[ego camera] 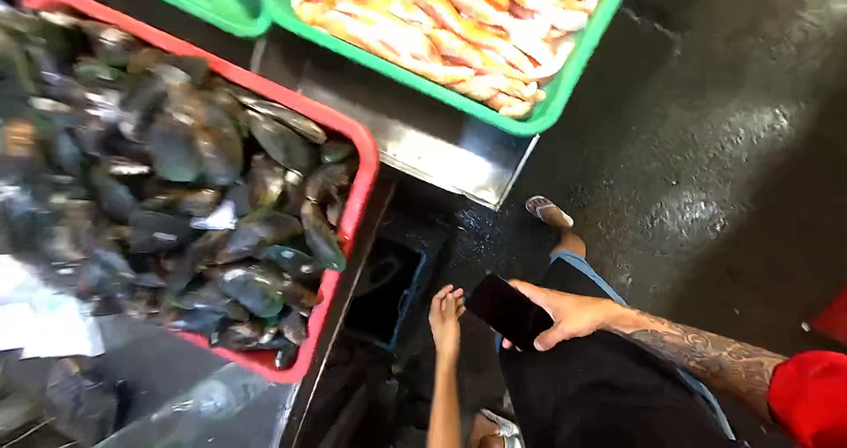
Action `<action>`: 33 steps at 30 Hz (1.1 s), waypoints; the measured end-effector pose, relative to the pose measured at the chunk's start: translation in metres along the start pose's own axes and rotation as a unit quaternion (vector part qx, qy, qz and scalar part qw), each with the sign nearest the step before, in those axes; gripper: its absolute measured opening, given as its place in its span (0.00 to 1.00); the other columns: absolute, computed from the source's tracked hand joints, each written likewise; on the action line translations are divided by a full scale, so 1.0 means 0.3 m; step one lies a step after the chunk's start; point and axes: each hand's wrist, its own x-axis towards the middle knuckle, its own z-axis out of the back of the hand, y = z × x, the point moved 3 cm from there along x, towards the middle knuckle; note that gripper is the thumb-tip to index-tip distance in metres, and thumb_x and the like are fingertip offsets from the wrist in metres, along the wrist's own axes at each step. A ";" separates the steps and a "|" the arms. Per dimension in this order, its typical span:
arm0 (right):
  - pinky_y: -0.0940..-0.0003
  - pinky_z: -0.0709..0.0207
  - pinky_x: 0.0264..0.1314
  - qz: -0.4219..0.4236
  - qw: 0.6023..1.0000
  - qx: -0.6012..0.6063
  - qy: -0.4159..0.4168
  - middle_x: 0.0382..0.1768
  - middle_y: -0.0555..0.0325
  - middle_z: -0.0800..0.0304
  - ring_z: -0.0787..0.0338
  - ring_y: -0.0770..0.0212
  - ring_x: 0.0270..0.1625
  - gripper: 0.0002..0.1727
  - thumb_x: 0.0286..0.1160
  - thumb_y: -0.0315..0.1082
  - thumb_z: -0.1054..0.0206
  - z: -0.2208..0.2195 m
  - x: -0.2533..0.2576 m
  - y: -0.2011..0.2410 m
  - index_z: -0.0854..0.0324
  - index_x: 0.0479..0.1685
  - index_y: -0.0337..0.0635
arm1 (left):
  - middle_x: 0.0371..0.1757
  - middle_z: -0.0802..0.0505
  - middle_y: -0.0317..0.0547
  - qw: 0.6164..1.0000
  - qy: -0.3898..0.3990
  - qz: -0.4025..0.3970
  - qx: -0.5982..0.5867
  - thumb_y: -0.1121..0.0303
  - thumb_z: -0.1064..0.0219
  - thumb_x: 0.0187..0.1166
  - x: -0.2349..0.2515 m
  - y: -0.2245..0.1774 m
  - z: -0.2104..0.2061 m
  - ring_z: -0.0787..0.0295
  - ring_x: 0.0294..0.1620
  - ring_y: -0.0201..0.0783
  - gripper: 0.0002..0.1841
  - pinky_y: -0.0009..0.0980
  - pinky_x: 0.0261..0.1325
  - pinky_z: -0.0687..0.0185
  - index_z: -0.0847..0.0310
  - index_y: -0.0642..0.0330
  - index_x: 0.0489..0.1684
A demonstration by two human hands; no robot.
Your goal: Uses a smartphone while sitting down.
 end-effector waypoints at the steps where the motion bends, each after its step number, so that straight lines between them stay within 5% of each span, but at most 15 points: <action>1: 0.50 0.13 0.69 0.013 0.999 0.018 -0.023 0.71 0.46 0.19 0.10 0.48 0.66 0.55 0.54 0.24 0.23 -0.022 -0.004 -0.044 0.52 0.87 0.44 | 0.58 0.08 0.58 0.998 0.030 0.011 0.062 0.70 0.47 0.90 0.041 0.081 0.025 0.08 0.52 0.39 0.20 0.38 0.56 0.11 0.29 0.74 0.74; 5: 0.41 0.15 0.71 0.071 0.988 0.113 -0.073 0.76 0.42 0.23 0.14 0.38 0.70 0.58 0.54 0.22 0.21 -0.033 0.032 -0.144 0.58 0.89 0.49 | 0.63 0.10 0.65 0.963 0.080 -0.009 0.258 0.67 0.43 0.89 0.243 0.213 0.088 0.10 0.64 0.52 0.22 0.48 0.70 0.18 0.27 0.72 0.75; 10: 0.43 0.16 0.71 0.116 0.974 0.169 -0.100 0.74 0.42 0.23 0.14 0.40 0.69 0.49 0.65 0.30 0.26 0.058 0.064 -0.230 0.53 0.88 0.48 | 0.75 0.16 0.64 0.889 0.092 -0.049 0.446 0.61 0.38 0.85 0.477 0.307 0.066 0.24 0.79 0.63 0.25 0.58 0.83 0.32 0.25 0.65 0.78; 14: 0.49 0.12 0.66 0.155 0.962 0.149 -0.170 0.69 0.43 0.18 0.10 0.46 0.64 0.46 0.62 0.27 0.27 0.223 0.056 -0.311 0.48 0.85 0.40 | 0.77 0.20 0.70 0.813 0.092 -0.166 0.551 0.61 0.33 0.80 0.699 0.346 -0.017 0.31 0.82 0.70 0.27 0.61 0.84 0.37 0.23 0.66 0.77; 17: 0.55 0.11 0.64 0.154 0.951 0.138 -0.229 0.66 0.45 0.17 0.08 0.53 0.61 0.42 0.63 0.22 0.30 0.347 0.039 -0.379 0.43 0.82 0.36 | 0.79 0.22 0.68 0.752 0.144 -0.174 0.619 0.61 0.33 0.81 0.848 0.353 -0.077 0.33 0.84 0.68 0.28 0.59 0.86 0.39 0.26 0.63 0.80; 23: 0.57 0.09 0.60 0.145 0.931 0.164 -0.292 0.63 0.46 0.15 0.07 0.56 0.57 0.35 0.65 0.22 0.30 0.527 0.068 -0.501 0.36 0.78 0.38 | 0.80 0.22 0.66 0.710 0.202 -0.042 0.673 0.56 0.33 0.82 0.972 0.429 -0.118 0.33 0.85 0.64 0.29 0.59 0.86 0.38 0.26 0.62 0.80; 28: 0.61 0.21 0.77 0.155 0.930 0.113 -0.314 0.73 0.46 0.21 0.15 0.60 0.70 0.44 0.61 0.22 0.23 0.654 0.079 -0.576 0.39 0.84 0.38 | 0.78 0.17 0.58 0.609 0.209 -0.103 0.758 0.52 0.38 0.83 0.988 0.533 -0.121 0.30 0.85 0.57 0.28 0.55 0.94 0.58 0.22 0.59 0.77; 33: 0.62 0.24 0.78 0.128 0.932 0.102 -0.324 0.74 0.47 0.21 0.17 0.62 0.72 0.44 0.63 0.18 0.27 0.746 0.088 -0.617 0.39 0.85 0.42 | 0.64 0.08 0.59 0.585 0.183 -0.203 0.764 0.58 0.37 0.81 1.001 0.547 -0.083 0.17 0.74 0.59 0.24 0.57 0.93 0.57 0.16 0.67 0.68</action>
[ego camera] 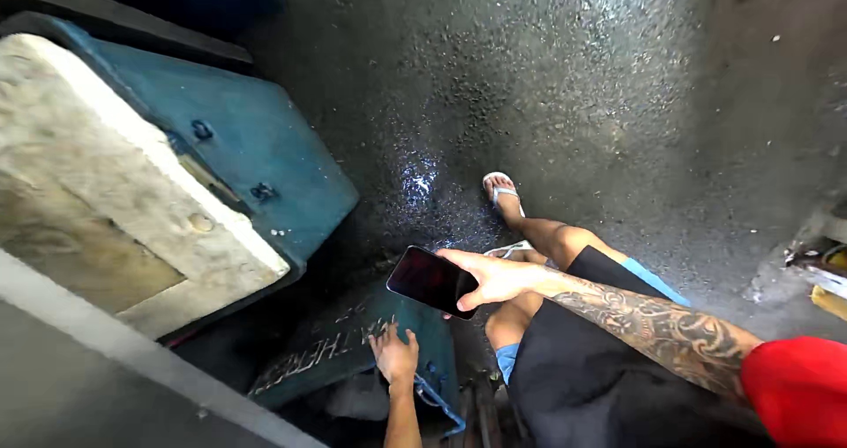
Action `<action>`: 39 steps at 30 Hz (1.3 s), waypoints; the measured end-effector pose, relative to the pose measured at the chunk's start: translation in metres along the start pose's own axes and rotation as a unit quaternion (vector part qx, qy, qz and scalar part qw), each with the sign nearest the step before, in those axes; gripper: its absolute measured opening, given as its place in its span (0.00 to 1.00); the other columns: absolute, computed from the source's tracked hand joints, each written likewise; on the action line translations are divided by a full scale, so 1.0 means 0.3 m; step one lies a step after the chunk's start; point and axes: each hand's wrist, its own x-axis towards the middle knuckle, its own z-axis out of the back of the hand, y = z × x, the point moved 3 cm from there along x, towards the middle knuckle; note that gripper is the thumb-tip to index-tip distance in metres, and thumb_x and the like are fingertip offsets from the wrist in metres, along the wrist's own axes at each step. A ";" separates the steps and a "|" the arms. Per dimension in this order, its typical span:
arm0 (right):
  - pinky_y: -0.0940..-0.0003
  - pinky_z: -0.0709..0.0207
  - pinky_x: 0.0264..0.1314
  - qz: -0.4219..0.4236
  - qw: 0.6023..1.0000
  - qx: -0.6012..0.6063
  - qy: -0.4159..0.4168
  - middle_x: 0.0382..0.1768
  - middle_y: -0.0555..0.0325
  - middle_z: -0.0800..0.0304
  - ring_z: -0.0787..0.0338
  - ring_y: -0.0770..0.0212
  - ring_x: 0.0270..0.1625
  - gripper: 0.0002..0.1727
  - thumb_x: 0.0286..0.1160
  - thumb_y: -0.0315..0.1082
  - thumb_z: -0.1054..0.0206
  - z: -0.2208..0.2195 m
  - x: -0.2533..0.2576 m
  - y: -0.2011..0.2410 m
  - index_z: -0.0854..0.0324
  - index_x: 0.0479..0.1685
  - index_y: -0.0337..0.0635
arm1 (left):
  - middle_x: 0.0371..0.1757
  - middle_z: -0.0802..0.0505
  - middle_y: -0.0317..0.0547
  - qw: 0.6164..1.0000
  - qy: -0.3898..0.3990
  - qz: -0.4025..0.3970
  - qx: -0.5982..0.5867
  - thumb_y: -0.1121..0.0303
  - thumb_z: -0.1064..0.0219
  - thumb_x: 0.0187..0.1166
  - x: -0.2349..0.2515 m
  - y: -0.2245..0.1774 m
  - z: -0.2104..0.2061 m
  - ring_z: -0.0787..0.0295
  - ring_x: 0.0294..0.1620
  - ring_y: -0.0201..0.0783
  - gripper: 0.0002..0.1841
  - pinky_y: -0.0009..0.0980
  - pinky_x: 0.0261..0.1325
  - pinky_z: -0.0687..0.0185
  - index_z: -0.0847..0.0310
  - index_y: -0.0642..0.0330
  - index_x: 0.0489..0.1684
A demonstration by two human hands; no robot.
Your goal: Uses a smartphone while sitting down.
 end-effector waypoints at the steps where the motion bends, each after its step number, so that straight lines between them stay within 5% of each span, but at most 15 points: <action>1: 0.63 0.25 0.79 0.003 1.000 0.004 0.002 0.75 0.48 0.22 0.18 0.62 0.73 0.44 0.64 0.19 0.26 0.010 0.007 -0.009 0.39 0.85 0.42 | 0.63 0.08 0.59 1.000 -0.004 -0.010 0.011 0.58 0.37 0.81 0.000 0.010 -0.008 0.16 0.73 0.59 0.24 0.57 0.94 0.58 0.16 0.67 0.68; 9: 0.59 0.19 0.73 0.010 0.998 0.047 0.035 0.71 0.45 0.19 0.14 0.56 0.68 0.53 0.53 0.12 0.27 0.074 0.096 -0.083 0.45 0.88 0.45 | 0.68 0.10 0.59 0.985 -0.099 -0.119 0.076 0.43 0.43 0.70 0.017 0.044 -0.068 0.17 0.75 0.59 0.38 0.59 0.89 0.47 0.18 0.65 0.72; 14: 0.58 0.14 0.67 0.034 0.996 0.066 0.058 0.67 0.47 0.17 0.11 0.56 0.64 0.55 0.50 0.10 0.29 0.066 0.183 -0.105 0.46 0.87 0.49 | 0.69 0.10 0.57 0.971 -0.201 -0.122 0.041 0.44 0.45 0.72 0.013 0.042 -0.072 0.18 0.76 0.61 0.35 0.61 0.85 0.42 0.15 0.66 0.67; 26: 0.62 0.14 0.67 0.153 0.986 -0.016 0.065 0.67 0.47 0.17 0.11 0.60 0.64 0.57 0.50 0.13 0.24 0.027 0.300 -0.062 0.51 0.88 0.45 | 0.61 0.06 0.48 0.924 -0.332 -0.188 -0.014 0.49 0.41 0.77 0.004 0.071 -0.087 0.13 0.71 0.45 0.26 0.47 0.88 0.40 0.14 0.59 0.62; 29: 0.63 0.15 0.69 0.182 0.981 -0.019 0.065 0.69 0.48 0.19 0.12 0.60 0.66 0.51 0.61 0.16 0.27 0.018 0.318 -0.094 0.51 0.89 0.45 | 0.58 0.05 0.48 0.920 -0.345 -0.185 -0.034 0.51 0.38 0.75 0.002 0.077 -0.089 0.11 0.68 0.43 0.24 0.44 0.88 0.39 0.12 0.60 0.60; 33: 0.60 0.13 0.68 0.192 0.980 -0.025 0.042 0.66 0.51 0.16 0.10 0.62 0.64 0.35 0.85 0.34 0.36 -0.001 0.307 -0.166 0.49 0.88 0.45 | 0.54 0.03 0.51 0.922 -0.348 -0.159 -0.065 0.53 0.35 0.71 -0.002 0.076 -0.092 0.07 0.62 0.45 0.24 0.49 0.84 0.33 0.10 0.63 0.56; 36: 0.57 0.15 0.71 0.171 0.983 -0.041 0.044 0.71 0.55 0.17 0.12 0.63 0.68 0.40 0.84 0.41 0.34 -0.027 0.288 -0.231 0.51 0.91 0.48 | 0.54 0.03 0.52 0.927 -0.339 -0.137 -0.086 0.50 0.35 0.73 -0.003 0.077 -0.090 0.07 0.62 0.46 0.26 0.52 0.84 0.33 0.10 0.64 0.56; 39: 0.57 0.14 0.72 0.182 0.980 -0.037 0.074 0.72 0.54 0.18 0.12 0.61 0.69 0.46 0.73 0.32 0.29 -0.064 0.269 -0.284 0.52 0.90 0.46 | 0.53 0.02 0.48 0.921 -0.351 -0.139 -0.096 0.47 0.36 0.74 -0.006 0.081 -0.096 0.06 0.60 0.43 0.27 0.52 0.82 0.30 0.08 0.61 0.56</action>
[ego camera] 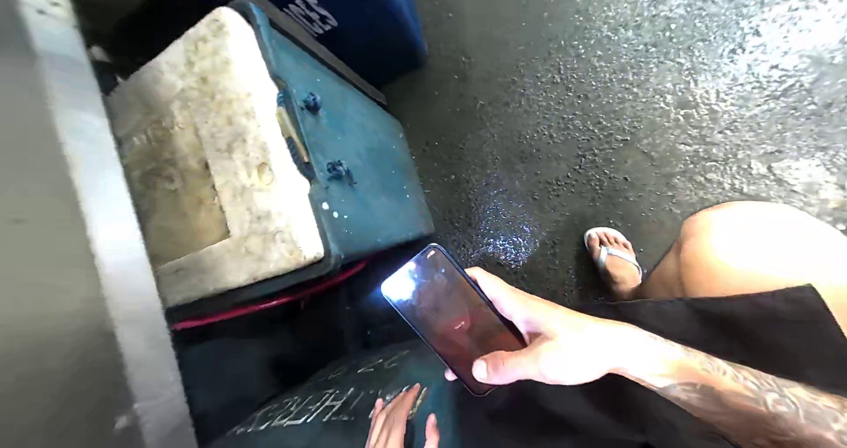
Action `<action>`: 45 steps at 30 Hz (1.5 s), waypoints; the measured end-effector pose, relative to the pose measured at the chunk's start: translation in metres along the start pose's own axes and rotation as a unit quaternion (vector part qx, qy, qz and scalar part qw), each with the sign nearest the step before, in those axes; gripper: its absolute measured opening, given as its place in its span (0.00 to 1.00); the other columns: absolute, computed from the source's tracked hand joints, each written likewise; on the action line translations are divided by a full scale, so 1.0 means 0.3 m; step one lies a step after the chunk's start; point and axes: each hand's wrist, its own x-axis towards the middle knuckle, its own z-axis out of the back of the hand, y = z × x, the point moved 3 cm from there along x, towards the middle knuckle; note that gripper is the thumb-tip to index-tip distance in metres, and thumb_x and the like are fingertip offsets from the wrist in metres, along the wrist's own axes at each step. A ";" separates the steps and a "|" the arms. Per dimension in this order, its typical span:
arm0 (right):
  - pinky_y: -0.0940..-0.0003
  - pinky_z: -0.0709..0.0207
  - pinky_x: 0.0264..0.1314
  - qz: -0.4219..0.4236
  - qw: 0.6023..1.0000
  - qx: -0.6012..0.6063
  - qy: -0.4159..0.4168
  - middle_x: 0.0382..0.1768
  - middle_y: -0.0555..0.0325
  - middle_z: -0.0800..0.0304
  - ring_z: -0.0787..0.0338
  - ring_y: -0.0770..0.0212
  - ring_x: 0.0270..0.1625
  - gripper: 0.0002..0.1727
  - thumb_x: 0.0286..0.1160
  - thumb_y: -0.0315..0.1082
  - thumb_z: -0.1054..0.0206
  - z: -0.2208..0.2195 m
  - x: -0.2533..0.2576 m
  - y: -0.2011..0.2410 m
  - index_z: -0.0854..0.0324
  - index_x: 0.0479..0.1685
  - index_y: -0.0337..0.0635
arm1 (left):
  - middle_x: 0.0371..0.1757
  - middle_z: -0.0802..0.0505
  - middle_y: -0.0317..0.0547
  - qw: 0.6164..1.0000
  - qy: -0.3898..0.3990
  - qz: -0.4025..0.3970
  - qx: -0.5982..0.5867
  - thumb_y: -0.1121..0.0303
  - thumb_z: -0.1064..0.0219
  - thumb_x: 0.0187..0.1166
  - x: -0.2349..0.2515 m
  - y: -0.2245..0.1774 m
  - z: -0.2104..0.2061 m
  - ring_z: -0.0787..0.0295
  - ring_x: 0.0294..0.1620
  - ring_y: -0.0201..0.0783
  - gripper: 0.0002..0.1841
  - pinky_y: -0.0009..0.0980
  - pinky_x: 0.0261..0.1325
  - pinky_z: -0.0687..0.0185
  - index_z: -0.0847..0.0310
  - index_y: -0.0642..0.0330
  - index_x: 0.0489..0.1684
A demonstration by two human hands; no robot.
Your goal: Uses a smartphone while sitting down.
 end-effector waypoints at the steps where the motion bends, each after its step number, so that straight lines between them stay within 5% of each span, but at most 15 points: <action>1: 0.58 0.14 0.72 0.000 1.000 -0.001 0.005 0.72 0.53 0.18 0.12 0.61 0.70 0.48 0.68 0.29 0.27 -0.012 -0.007 -0.010 0.52 0.90 0.45 | 0.53 0.02 0.46 1.000 -0.005 -0.003 -0.002 0.46 0.37 0.75 0.000 0.002 -0.004 0.06 0.60 0.42 0.26 0.52 0.82 0.30 0.07 0.59 0.55; 4: 0.57 0.13 0.71 0.004 1.000 0.007 0.007 0.69 0.50 0.17 0.11 0.56 0.68 0.49 0.61 0.24 0.28 -0.051 -0.017 -0.039 0.49 0.89 0.44 | 0.53 0.02 0.40 1.000 -0.018 0.001 -0.013 0.44 0.39 0.76 -0.007 0.009 -0.005 0.06 0.60 0.39 0.25 0.51 0.80 0.26 0.06 0.52 0.53; 9: 0.55 0.13 0.70 0.003 0.999 0.031 0.038 0.69 0.48 0.17 0.10 0.52 0.67 0.46 0.62 0.16 0.34 -0.109 -0.028 -0.063 0.48 0.86 0.47 | 0.52 0.02 0.33 0.996 -0.080 -0.006 -0.041 0.42 0.40 0.77 -0.003 0.022 -0.012 0.05 0.58 0.33 0.23 0.48 0.79 0.24 0.05 0.46 0.50; 20: 0.48 0.16 0.71 -0.042 0.995 0.056 0.070 0.67 0.40 0.16 0.11 0.43 0.67 0.45 0.64 0.15 0.38 -0.197 -0.044 -0.124 0.49 0.85 0.51 | 0.55 0.02 0.38 0.975 -0.169 0.006 -0.145 0.41 0.41 0.80 -0.001 0.026 0.008 0.07 0.63 0.37 0.26 0.51 0.81 0.26 0.06 0.51 0.53; 22: 0.44 0.13 0.66 -0.067 0.993 0.059 0.073 0.67 0.38 0.17 0.11 0.39 0.67 0.45 0.66 0.15 0.40 -0.221 -0.037 -0.125 0.50 0.86 0.53 | 0.55 0.03 0.42 0.940 -0.206 -0.029 -0.271 0.43 0.45 0.86 0.020 0.003 0.038 0.08 0.62 0.35 0.28 0.40 0.74 0.19 0.08 0.58 0.56; 25: 0.41 0.09 0.58 -0.104 0.991 0.044 0.077 0.68 0.40 0.17 0.11 0.37 0.66 0.43 0.69 0.15 0.42 -0.265 -0.019 -0.112 0.49 0.85 0.56 | 0.60 0.06 0.45 0.811 -0.130 -0.075 -0.565 0.34 0.51 0.85 0.082 -0.072 0.053 0.08 0.59 0.37 0.40 0.37 0.62 0.11 0.23 0.64 0.74; 28: 0.46 0.07 0.54 -0.114 0.990 -0.010 0.080 0.67 0.45 0.16 0.08 0.43 0.62 0.45 0.66 0.17 0.40 -0.292 0.007 -0.099 0.48 0.85 0.60 | 0.59 0.07 0.33 0.691 0.007 -0.063 -0.720 0.32 0.34 0.72 0.126 -0.149 0.023 0.08 0.55 0.31 0.41 0.32 0.55 0.09 0.30 0.51 0.79; 30: 0.53 0.07 0.53 -0.107 0.991 -0.045 0.073 0.63 0.48 0.14 0.06 0.50 0.56 0.45 0.63 0.18 0.38 -0.298 0.026 -0.093 0.47 0.84 0.60 | 0.58 0.07 0.35 0.646 0.062 -0.079 -0.756 0.40 0.29 0.73 0.145 -0.180 0.020 0.05 0.51 0.34 0.38 0.33 0.50 0.05 0.36 0.50 0.78; 33: 0.54 0.09 0.57 -0.105 0.990 -0.071 0.060 0.62 0.51 0.13 0.07 0.53 0.57 0.44 0.64 0.19 0.38 -0.295 0.036 -0.089 0.46 0.84 0.59 | 0.55 0.05 0.39 0.608 0.084 -0.078 -0.786 0.46 0.28 0.74 0.170 -0.187 0.014 0.03 0.43 0.37 0.33 0.32 0.37 0.04 0.35 0.49 0.73; 38: 0.60 0.14 0.64 -0.108 0.988 -0.099 0.041 0.64 0.53 0.14 0.09 0.58 0.62 0.44 0.62 0.17 0.37 -0.283 0.047 -0.123 0.45 0.83 0.57 | 0.51 0.04 0.43 0.522 0.110 -0.090 -0.841 0.42 0.28 0.74 0.195 -0.166 -0.030 0.02 0.41 0.39 0.25 0.35 0.31 0.06 0.22 0.44 0.64; 45: 0.59 0.12 0.59 -0.111 0.980 -0.164 0.012 0.62 0.52 0.12 0.08 0.57 0.58 0.40 0.70 0.18 0.38 -0.287 0.077 -0.130 0.43 0.83 0.54 | 0.51 0.05 0.42 0.527 0.104 -0.054 -0.842 0.51 0.35 0.78 0.203 -0.156 -0.046 0.03 0.39 0.39 0.20 0.36 0.28 0.07 0.26 0.46 0.64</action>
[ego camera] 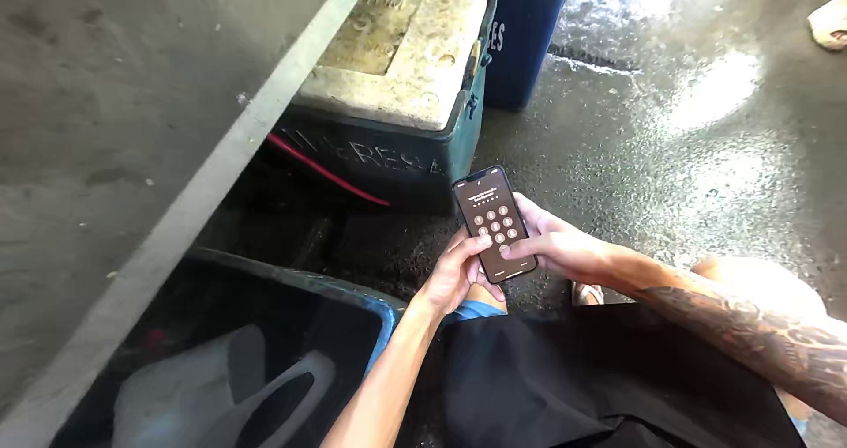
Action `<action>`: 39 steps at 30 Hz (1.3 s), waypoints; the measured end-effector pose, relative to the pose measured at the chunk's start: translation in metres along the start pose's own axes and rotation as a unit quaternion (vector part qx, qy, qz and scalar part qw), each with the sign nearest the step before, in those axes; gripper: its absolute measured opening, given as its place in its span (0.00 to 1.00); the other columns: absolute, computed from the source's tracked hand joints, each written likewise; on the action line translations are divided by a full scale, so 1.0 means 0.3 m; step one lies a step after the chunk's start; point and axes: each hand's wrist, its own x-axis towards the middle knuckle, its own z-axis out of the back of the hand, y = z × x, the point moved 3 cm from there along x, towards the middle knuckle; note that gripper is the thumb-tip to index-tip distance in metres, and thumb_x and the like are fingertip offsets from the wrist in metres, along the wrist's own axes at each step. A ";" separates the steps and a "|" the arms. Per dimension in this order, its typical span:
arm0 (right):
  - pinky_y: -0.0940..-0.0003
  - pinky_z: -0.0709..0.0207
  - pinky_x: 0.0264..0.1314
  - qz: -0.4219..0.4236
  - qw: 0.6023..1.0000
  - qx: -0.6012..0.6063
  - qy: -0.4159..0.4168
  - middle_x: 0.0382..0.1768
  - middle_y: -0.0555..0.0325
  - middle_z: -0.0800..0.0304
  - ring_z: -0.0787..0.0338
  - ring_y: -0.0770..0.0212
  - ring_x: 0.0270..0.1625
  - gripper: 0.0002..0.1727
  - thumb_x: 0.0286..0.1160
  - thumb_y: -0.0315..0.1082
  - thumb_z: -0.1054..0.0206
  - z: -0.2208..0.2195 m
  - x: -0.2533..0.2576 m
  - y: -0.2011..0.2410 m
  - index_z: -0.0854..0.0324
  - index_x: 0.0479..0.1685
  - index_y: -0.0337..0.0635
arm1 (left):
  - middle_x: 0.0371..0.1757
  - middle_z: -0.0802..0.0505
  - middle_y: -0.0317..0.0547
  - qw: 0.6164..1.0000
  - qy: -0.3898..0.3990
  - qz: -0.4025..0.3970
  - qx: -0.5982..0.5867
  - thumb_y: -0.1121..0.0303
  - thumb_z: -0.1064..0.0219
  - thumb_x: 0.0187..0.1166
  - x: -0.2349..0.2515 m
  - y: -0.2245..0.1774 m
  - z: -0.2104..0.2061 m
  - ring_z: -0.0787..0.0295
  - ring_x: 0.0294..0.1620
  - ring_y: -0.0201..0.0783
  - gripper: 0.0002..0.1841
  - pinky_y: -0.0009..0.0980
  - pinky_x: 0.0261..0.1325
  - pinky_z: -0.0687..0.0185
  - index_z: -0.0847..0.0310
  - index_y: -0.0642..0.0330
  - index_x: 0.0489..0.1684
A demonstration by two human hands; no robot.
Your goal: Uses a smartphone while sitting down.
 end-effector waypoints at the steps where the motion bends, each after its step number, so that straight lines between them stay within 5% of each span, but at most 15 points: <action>1: 0.60 0.11 0.58 0.004 1.000 -0.019 -0.004 0.60 0.52 0.11 0.07 0.58 0.56 0.38 0.71 0.19 0.37 0.007 0.008 0.011 0.40 0.83 0.52 | 0.50 0.05 0.42 1.000 -0.007 -0.006 0.004 0.52 0.35 0.78 0.003 -0.002 0.001 0.03 0.38 0.38 0.19 0.36 0.27 0.07 0.26 0.47 0.63; 5: 0.66 0.10 0.49 0.017 0.998 -0.061 -0.001 0.53 0.52 0.06 0.05 0.61 0.49 0.28 0.78 0.26 0.35 0.027 0.033 0.016 0.33 0.79 0.46 | 0.45 0.04 0.43 0.997 -0.066 -0.012 0.045 0.57 0.38 0.78 -0.005 0.003 0.009 0.04 0.32 0.37 0.17 0.34 0.25 0.08 0.25 0.49 0.61; 9: 0.64 0.10 0.57 0.035 0.998 -0.049 0.014 0.53 0.53 0.07 0.05 0.60 0.52 0.28 0.76 0.25 0.37 0.006 0.036 0.001 0.33 0.77 0.45 | 0.38 0.04 0.43 0.989 -0.124 0.007 0.084 0.67 0.46 0.77 -0.010 -0.003 0.015 0.07 0.24 0.34 0.13 0.28 0.19 0.12 0.25 0.57 0.56; 14: 0.66 0.10 0.60 0.033 0.998 -0.051 0.001 0.54 0.55 0.06 0.05 0.62 0.53 0.25 0.77 0.28 0.35 0.034 0.005 -0.029 0.26 0.75 0.46 | 0.39 0.03 0.41 0.991 -0.084 0.036 0.096 0.66 0.47 0.79 -0.013 0.012 0.003 0.05 0.28 0.34 0.12 0.31 0.24 0.08 0.22 0.57 0.51; 23: 0.69 0.10 0.59 0.058 0.996 -0.060 0.020 0.54 0.56 0.07 0.05 0.64 0.54 0.26 0.74 0.28 0.34 0.020 -0.011 -0.023 0.28 0.74 0.44 | 0.42 0.04 0.40 0.996 -0.070 0.015 0.048 0.72 0.47 0.72 -0.043 0.007 0.003 0.04 0.30 0.34 0.12 0.31 0.23 0.08 0.22 0.55 0.49; 34: 0.62 0.11 0.70 0.103 0.981 -0.150 0.062 0.71 0.52 0.17 0.10 0.59 0.68 0.63 0.54 0.20 0.19 0.014 -0.047 -0.081 0.62 0.92 0.51 | 0.47 0.04 0.39 0.999 -0.016 0.006 0.045 0.66 0.41 0.75 -0.047 0.020 0.013 0.04 0.36 0.33 0.11 0.32 0.26 0.07 0.18 0.53 0.51; 36: 0.64 0.11 0.69 0.093 0.981 -0.164 0.045 0.69 0.54 0.15 0.09 0.60 0.66 0.61 0.58 0.21 0.21 0.015 -0.046 -0.087 0.61 0.93 0.53 | 0.47 0.04 0.38 0.999 -0.010 0.002 0.044 0.65 0.41 0.76 -0.047 0.025 0.015 0.04 0.36 0.32 0.11 0.31 0.27 0.07 0.17 0.53 0.51; 39: 0.64 0.10 0.65 0.108 0.983 -0.146 0.037 0.65 0.53 0.12 0.07 0.60 0.61 0.44 0.79 0.27 0.32 0.015 -0.043 -0.087 0.57 0.91 0.50 | 0.46 0.05 0.39 0.999 -0.009 -0.001 0.039 0.67 0.41 0.76 -0.046 0.025 0.014 0.04 0.35 0.33 0.11 0.31 0.27 0.07 0.17 0.54 0.51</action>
